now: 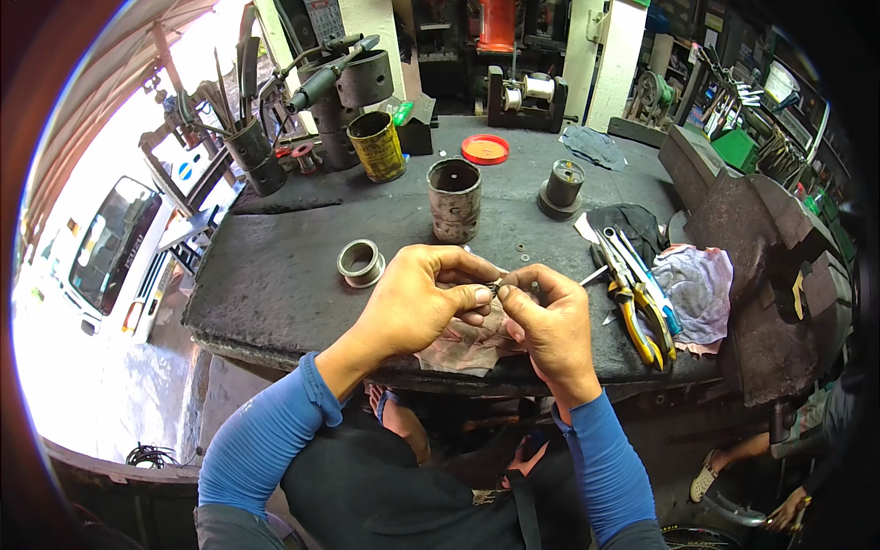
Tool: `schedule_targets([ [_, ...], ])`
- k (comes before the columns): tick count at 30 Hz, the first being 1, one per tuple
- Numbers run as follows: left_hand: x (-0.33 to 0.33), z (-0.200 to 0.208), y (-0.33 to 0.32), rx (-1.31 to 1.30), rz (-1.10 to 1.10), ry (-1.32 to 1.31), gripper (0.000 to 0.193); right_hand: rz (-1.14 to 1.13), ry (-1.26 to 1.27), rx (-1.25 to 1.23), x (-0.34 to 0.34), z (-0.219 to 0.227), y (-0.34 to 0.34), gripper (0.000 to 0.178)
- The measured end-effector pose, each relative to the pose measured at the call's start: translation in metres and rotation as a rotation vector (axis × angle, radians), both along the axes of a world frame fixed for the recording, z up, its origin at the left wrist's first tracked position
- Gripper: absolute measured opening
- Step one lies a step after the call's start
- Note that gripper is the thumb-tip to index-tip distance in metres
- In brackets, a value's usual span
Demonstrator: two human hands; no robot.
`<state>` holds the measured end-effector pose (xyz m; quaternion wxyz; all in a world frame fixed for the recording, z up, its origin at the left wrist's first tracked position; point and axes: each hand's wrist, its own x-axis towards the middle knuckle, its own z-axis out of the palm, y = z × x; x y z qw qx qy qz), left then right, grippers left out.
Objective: The person assembles small mechanical parts on a workbench, using pliers to bend a wire and a screwdriver to adjust a cylindrical component. They wipe the parts with a cloth and place them on the table.
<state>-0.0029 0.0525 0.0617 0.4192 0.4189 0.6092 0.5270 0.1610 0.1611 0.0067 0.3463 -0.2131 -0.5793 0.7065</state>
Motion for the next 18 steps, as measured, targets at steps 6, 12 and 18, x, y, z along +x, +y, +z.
schedule_targets([
  [6, 0.001, 0.000, -0.001, 0.003, 0.040, 0.201, 0.026, -0.046, 0.033, -0.016, -0.006, -0.005, -0.006, 0.008],
  [12, 0.001, -0.002, -0.004, 0.129, 0.003, 0.444, 0.026, -0.041, -0.150, 0.229, -0.003, -0.002, 0.000, 0.011],
  [18, 0.001, 0.005, -0.007, 0.078, -0.001, 0.357, 0.025, -0.035, -0.191, 0.347, 0.000, 0.007, 0.001, 0.014],
])
